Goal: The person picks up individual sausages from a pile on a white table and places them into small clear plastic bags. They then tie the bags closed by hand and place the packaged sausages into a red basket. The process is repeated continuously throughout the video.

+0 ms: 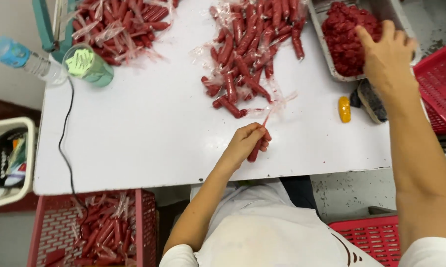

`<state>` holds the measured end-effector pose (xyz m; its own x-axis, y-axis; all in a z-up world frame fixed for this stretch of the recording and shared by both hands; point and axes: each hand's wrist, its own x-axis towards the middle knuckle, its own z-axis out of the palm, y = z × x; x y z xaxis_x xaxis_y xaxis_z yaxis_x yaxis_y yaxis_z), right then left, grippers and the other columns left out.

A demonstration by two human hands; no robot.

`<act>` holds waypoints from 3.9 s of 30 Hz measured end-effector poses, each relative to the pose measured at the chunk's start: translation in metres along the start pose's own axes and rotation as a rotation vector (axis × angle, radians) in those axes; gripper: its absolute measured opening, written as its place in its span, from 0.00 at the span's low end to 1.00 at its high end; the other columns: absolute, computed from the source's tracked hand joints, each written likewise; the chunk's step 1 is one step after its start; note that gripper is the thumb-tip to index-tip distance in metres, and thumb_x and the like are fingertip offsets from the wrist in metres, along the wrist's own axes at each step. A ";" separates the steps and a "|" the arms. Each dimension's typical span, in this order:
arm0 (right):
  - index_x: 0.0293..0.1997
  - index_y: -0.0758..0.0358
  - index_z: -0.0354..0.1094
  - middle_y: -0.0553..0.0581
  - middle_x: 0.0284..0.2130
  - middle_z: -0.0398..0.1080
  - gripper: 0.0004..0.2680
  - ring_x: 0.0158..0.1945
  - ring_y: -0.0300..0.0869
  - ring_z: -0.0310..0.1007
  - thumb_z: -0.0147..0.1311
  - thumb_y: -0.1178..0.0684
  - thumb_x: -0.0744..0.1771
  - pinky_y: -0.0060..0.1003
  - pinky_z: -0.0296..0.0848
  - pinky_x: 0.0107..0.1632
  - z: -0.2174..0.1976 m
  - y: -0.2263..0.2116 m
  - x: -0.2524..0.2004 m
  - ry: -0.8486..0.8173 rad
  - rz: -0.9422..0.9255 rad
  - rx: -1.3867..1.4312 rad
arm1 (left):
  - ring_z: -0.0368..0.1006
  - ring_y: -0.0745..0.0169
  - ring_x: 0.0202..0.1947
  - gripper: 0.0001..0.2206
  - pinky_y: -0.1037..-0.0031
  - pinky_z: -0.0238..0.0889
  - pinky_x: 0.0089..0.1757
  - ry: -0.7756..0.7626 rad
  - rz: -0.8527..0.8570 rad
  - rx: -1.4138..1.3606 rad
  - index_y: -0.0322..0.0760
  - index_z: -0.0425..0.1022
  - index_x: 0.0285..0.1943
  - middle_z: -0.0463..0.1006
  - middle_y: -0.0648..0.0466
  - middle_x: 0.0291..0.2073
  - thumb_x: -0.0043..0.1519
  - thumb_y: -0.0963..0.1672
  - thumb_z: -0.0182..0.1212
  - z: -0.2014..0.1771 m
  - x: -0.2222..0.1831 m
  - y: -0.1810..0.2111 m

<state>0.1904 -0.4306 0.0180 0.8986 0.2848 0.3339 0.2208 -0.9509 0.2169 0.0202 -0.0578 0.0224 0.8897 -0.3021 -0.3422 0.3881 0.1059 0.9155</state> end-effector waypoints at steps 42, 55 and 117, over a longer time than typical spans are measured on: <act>0.45 0.71 0.71 0.60 0.38 0.71 0.06 0.42 0.43 0.73 0.57 0.67 0.66 0.41 0.80 0.43 -0.064 -0.288 -0.107 -0.314 -0.067 1.703 | 0.78 0.57 0.33 0.06 0.73 0.73 0.37 0.424 0.770 0.667 0.37 0.70 0.39 0.76 0.53 0.32 0.61 0.36 0.60 -0.052 -0.036 -0.068; 0.47 0.65 0.74 0.58 0.27 0.72 0.05 0.27 0.46 0.74 0.57 0.64 0.67 0.39 0.71 0.29 -0.024 -0.327 -0.109 -0.113 -0.189 1.339 | 0.76 0.55 0.28 0.06 0.72 0.73 0.34 0.500 0.790 0.855 0.35 0.70 0.38 0.72 0.52 0.26 0.64 0.33 0.55 -0.068 -0.056 -0.064; 0.28 0.60 0.61 0.55 0.27 0.59 0.13 0.39 0.56 0.70 0.51 0.45 0.70 0.48 0.67 0.43 -0.027 -0.202 -0.048 0.491 -0.903 0.567 | 0.63 0.69 0.19 0.11 0.79 0.61 0.23 -0.137 -0.075 -0.476 0.45 0.59 0.23 0.58 0.61 0.16 0.58 0.46 0.53 -0.002 0.019 -0.037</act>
<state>0.0929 -0.2492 -0.0171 0.1136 0.7822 0.6126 0.9520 -0.2622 0.1582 0.0226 -0.0659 -0.0185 0.8277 -0.4441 -0.3430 0.5449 0.4903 0.6802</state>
